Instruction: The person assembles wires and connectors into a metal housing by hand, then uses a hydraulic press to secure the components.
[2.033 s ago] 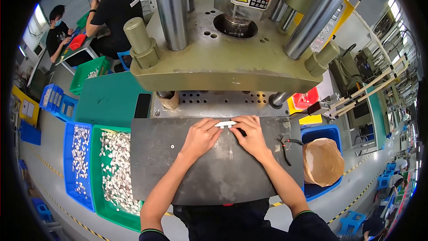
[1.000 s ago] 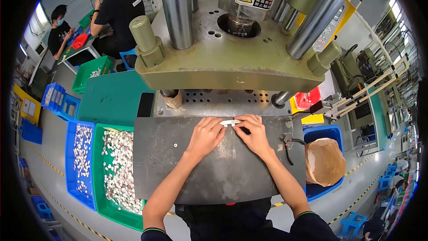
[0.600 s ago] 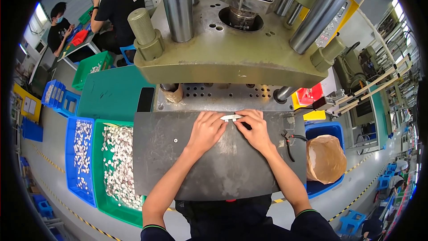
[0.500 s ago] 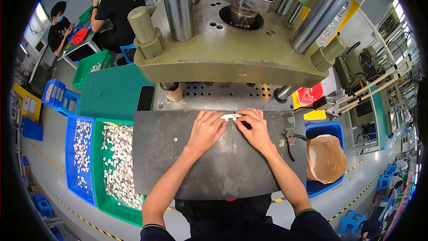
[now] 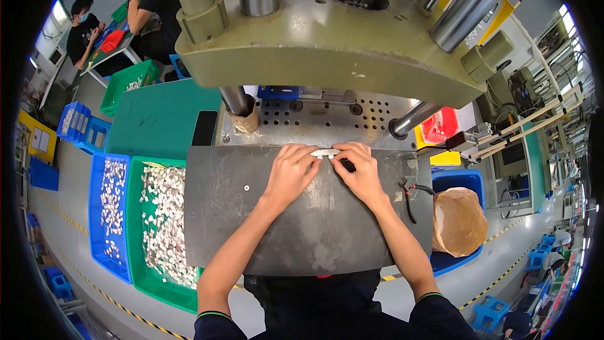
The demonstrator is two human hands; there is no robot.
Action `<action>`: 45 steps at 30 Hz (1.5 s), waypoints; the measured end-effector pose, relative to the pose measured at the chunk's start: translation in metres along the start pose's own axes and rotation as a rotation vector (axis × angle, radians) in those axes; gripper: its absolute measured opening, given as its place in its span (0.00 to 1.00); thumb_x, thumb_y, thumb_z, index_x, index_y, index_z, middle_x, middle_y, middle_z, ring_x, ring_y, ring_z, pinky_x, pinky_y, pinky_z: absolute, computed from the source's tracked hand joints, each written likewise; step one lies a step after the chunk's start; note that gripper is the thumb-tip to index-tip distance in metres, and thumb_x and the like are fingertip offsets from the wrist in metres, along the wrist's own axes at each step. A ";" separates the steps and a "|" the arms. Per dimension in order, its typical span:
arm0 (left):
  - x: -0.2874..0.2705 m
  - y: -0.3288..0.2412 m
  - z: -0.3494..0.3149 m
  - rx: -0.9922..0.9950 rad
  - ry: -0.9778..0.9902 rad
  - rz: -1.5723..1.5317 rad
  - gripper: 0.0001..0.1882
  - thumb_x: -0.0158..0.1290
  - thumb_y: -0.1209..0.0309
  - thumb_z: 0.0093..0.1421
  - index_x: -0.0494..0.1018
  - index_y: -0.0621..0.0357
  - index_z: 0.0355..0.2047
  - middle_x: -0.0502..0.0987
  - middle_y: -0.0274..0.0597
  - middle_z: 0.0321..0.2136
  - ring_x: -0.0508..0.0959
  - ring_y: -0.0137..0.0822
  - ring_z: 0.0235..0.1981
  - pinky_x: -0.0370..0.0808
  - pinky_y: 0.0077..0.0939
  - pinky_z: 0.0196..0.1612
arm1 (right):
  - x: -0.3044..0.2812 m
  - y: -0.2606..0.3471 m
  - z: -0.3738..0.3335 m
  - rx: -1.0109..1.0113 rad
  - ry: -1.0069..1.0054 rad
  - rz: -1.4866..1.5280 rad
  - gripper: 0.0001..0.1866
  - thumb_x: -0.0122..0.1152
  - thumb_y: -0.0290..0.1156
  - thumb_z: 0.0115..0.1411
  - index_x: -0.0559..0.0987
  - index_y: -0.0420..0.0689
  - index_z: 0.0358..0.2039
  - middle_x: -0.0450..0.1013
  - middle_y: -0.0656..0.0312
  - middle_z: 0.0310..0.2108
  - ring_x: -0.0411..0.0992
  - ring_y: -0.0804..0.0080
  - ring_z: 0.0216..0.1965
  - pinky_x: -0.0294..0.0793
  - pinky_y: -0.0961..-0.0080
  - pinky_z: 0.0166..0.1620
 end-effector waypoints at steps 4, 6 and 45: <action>-0.004 0.004 -0.003 -0.008 -0.023 -0.017 0.06 0.67 0.75 0.56 0.81 0.61 0.33 0.86 0.41 0.42 0.82 0.45 0.43 0.77 0.39 0.50 | 0.006 -0.005 0.004 0.068 0.025 0.052 0.18 0.75 0.26 0.55 0.81 0.43 0.46 0.80 0.56 0.50 0.76 0.57 0.54 0.68 0.59 0.59; -0.003 0.003 0.001 0.021 -0.031 -0.008 0.07 0.67 0.75 0.56 0.81 0.60 0.34 0.86 0.41 0.41 0.82 0.45 0.43 0.77 0.40 0.49 | -0.006 -0.002 0.022 0.012 -0.085 -0.030 0.26 0.75 0.29 0.53 0.77 0.43 0.53 0.74 0.51 0.58 0.71 0.51 0.59 0.67 0.58 0.63; -0.042 -0.064 -0.073 -0.093 0.254 -0.133 0.26 0.72 0.75 0.46 0.81 0.62 0.48 0.79 0.42 0.49 0.78 0.50 0.54 0.80 0.42 0.54 | -0.033 0.110 -0.057 -0.350 0.207 -0.160 0.35 0.83 0.39 0.38 0.82 0.39 0.48 0.81 0.58 0.41 0.77 0.61 0.41 0.71 0.63 0.48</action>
Point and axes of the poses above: each hand's wrist, its own z-axis towards the middle knuckle, its own x-axis out of the palm, y = z × x, the point moved 9 cm from there along z, towards the middle knuckle
